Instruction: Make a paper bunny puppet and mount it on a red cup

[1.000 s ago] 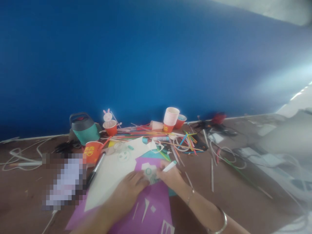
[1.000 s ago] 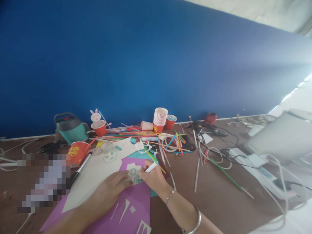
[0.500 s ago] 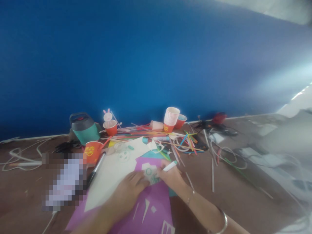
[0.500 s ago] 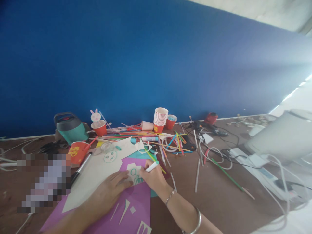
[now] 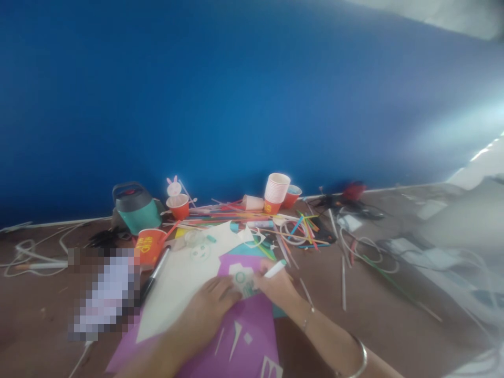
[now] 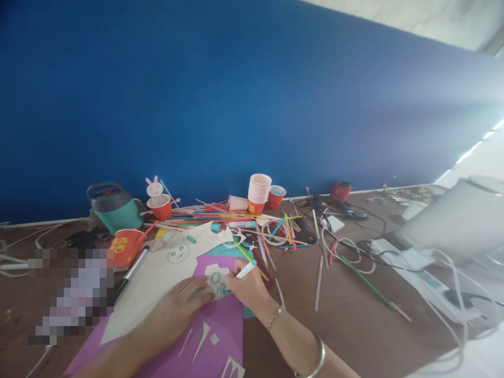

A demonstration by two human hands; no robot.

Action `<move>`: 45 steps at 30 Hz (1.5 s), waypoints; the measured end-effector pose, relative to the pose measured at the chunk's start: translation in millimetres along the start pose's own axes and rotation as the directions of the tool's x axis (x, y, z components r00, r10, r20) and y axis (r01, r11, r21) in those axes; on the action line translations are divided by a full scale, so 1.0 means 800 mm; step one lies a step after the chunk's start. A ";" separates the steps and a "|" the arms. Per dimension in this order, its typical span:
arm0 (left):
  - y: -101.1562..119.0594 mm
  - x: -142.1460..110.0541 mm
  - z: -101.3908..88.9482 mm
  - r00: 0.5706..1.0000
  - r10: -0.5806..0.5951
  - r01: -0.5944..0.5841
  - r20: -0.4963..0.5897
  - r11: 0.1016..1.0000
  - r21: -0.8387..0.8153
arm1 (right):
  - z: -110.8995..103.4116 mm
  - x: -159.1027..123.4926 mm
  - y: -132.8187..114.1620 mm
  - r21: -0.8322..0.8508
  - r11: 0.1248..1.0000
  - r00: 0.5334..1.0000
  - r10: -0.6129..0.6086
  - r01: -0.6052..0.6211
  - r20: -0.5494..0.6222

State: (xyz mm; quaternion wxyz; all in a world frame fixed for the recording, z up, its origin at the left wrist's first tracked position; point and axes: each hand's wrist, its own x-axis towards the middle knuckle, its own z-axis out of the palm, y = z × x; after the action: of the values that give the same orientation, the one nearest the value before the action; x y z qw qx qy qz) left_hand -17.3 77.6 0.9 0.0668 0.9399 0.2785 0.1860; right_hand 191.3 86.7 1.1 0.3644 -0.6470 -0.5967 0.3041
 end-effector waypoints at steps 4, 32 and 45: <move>0.000 -0.001 0.001 1.000 -0.012 0.012 0.011 1.000 -0.002 | 0.000 0.002 0.001 -0.016 1.000 1.000 0.001 -0.001 -0.001; 0.003 -0.003 0.009 0.996 -0.077 0.077 -0.052 0.997 -0.001 | -0.024 0.021 0.009 0.256 0.966 0.999 0.028 -0.032 0.021; 0.000 -0.005 0.025 0.988 -0.032 0.033 -0.151 0.999 0.002 | -0.041 0.058 -0.007 -0.117 0.962 0.969 -0.246 0.246 0.008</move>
State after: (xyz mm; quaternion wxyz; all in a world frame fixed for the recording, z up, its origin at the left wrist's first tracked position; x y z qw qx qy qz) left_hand -12.7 75.3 -18.8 0.0464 0.9186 0.2985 0.2547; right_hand 220.0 129.1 25.9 0.3628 -0.5891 -0.6880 0.2189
